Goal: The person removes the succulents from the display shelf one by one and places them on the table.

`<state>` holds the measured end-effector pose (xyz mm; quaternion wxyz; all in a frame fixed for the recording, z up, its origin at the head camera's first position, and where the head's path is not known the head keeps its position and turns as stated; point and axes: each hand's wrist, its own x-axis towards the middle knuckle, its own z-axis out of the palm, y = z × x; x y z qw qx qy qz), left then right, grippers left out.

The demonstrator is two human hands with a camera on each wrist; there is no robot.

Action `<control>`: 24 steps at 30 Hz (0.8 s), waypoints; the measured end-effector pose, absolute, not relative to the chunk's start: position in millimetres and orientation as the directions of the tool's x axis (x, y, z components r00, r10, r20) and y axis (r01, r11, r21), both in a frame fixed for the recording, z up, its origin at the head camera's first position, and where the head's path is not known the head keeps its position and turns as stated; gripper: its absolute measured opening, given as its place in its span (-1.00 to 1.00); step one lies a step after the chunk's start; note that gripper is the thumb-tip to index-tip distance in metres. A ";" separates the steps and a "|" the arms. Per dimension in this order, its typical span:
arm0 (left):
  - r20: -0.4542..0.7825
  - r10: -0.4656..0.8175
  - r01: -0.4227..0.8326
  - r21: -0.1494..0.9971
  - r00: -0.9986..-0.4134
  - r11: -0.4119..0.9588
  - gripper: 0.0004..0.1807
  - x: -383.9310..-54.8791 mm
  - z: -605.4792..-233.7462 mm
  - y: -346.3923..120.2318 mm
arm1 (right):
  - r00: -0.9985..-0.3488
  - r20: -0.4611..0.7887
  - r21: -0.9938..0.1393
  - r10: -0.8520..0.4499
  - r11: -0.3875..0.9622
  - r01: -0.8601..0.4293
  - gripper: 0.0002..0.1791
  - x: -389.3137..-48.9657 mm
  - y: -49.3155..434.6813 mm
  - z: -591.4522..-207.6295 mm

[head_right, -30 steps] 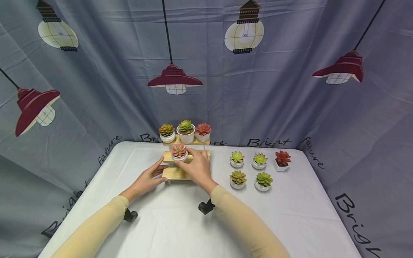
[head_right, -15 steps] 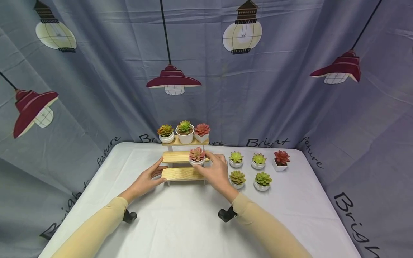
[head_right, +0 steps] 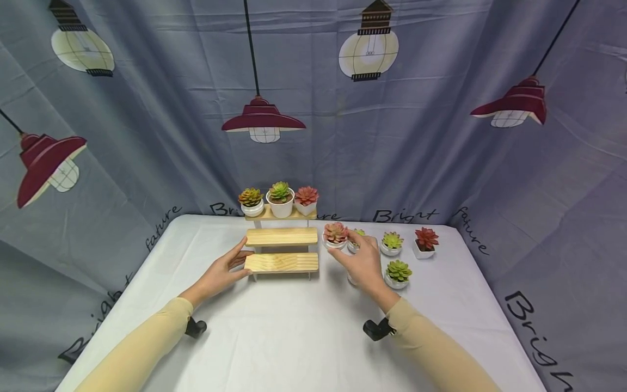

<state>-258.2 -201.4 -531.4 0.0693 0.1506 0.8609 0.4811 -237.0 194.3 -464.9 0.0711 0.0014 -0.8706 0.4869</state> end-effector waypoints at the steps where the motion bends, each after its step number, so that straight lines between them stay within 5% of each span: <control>1: 0.024 0.327 0.192 0.849 -0.945 0.492 0.04 -258.3 -531.3 -201.5 | -0.990 0.120 -0.847 0.072 0.528 -0.064 -0.01 -237.0 199.1 -464.0; 24: 0.029 0.333 0.198 0.851 -0.942 0.486 0.04 -258.2 -530.5 -202.4 | -0.942 0.122 -0.808 0.312 0.583 0.089 0.00 -215.3 321.1 -470.9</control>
